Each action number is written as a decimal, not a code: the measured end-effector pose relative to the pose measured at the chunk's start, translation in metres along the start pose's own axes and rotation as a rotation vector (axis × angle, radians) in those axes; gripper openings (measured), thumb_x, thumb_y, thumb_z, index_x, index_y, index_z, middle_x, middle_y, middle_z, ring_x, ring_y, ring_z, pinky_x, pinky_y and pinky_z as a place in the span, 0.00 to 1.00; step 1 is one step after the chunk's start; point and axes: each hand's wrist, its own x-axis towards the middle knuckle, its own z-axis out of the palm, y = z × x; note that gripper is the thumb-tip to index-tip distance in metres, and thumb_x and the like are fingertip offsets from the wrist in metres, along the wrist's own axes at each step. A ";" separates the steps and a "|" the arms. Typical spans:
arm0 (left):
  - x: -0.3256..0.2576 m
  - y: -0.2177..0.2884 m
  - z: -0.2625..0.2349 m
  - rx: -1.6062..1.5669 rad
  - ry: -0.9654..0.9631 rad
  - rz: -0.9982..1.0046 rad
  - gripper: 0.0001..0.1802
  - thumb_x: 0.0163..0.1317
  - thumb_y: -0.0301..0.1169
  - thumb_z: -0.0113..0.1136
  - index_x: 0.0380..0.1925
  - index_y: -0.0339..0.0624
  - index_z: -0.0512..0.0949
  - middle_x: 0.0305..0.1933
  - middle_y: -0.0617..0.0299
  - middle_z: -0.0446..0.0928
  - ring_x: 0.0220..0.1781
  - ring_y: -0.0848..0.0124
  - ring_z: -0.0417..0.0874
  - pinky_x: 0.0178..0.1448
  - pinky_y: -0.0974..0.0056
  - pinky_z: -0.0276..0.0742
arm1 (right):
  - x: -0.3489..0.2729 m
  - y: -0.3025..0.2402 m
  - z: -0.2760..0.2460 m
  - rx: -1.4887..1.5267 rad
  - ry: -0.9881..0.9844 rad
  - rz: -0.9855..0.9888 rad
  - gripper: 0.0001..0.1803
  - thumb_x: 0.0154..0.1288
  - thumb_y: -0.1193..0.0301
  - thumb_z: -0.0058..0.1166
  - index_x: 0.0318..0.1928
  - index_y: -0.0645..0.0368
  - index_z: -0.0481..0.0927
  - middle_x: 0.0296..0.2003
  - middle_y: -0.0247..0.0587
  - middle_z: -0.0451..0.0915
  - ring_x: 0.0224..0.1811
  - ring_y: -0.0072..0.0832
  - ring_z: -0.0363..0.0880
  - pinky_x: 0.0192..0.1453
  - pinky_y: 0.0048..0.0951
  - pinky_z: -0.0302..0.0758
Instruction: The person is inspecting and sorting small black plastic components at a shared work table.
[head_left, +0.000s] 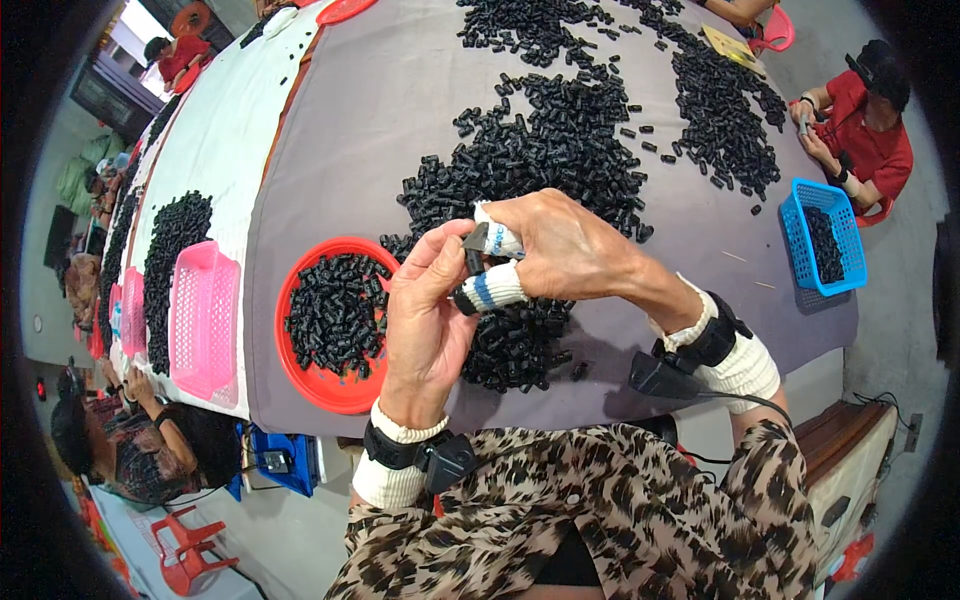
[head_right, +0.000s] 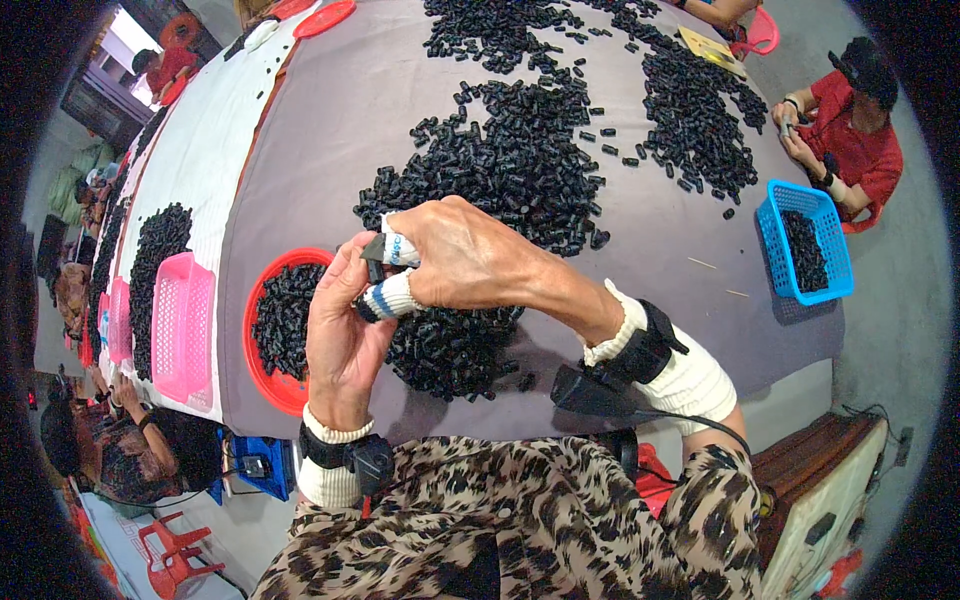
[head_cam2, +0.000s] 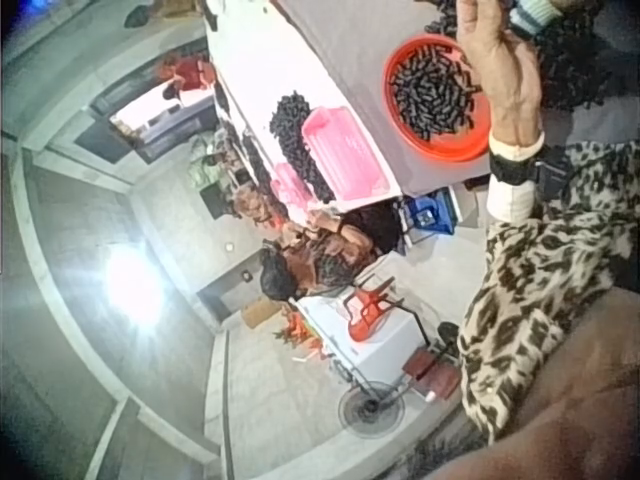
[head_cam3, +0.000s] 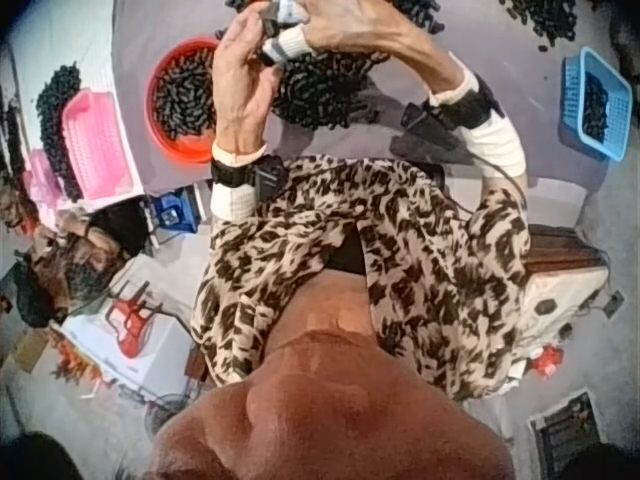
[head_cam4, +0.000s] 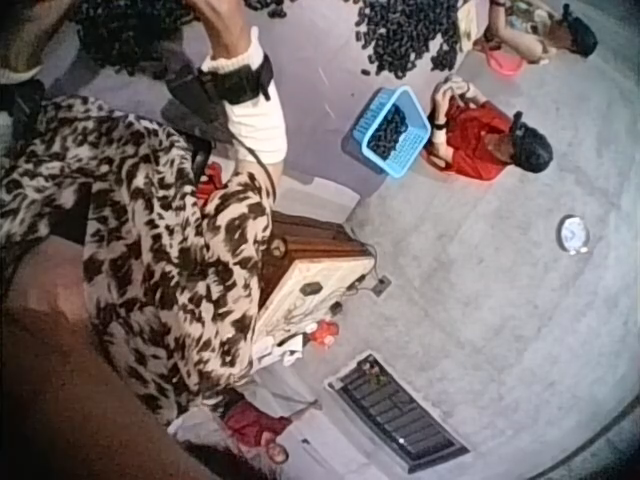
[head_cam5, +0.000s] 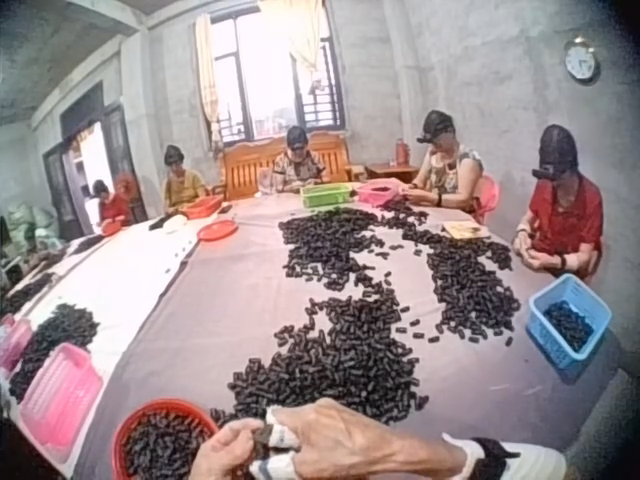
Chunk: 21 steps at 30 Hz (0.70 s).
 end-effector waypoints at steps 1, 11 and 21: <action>0.000 0.000 0.000 0.000 0.000 0.000 0.11 0.63 0.28 0.50 0.43 0.35 0.73 0.40 0.58 0.77 0.41 0.72 0.79 0.46 0.66 0.77 | 0.000 0.001 0.000 0.000 0.000 0.000 0.21 0.45 0.59 0.65 0.24 0.64 0.70 0.17 0.38 0.70 0.19 0.28 0.68 0.24 0.32 0.65; 0.000 -0.002 -0.007 -0.020 -0.021 -0.004 0.11 0.61 0.26 0.52 0.44 0.34 0.71 0.42 0.57 0.76 0.44 0.70 0.78 0.49 0.66 0.76 | 0.000 0.005 0.004 0.016 -0.001 -0.027 0.20 0.48 0.60 0.62 0.24 0.64 0.71 0.16 0.38 0.70 0.18 0.28 0.67 0.23 0.32 0.64; -0.002 -0.003 -0.003 0.045 -0.004 0.025 0.12 0.59 0.25 0.54 0.43 0.34 0.72 0.41 0.58 0.76 0.43 0.70 0.78 0.49 0.66 0.76 | -0.004 0.007 0.004 0.050 -0.018 -0.061 0.19 0.50 0.61 0.60 0.27 0.65 0.71 0.17 0.41 0.71 0.18 0.30 0.69 0.23 0.32 0.65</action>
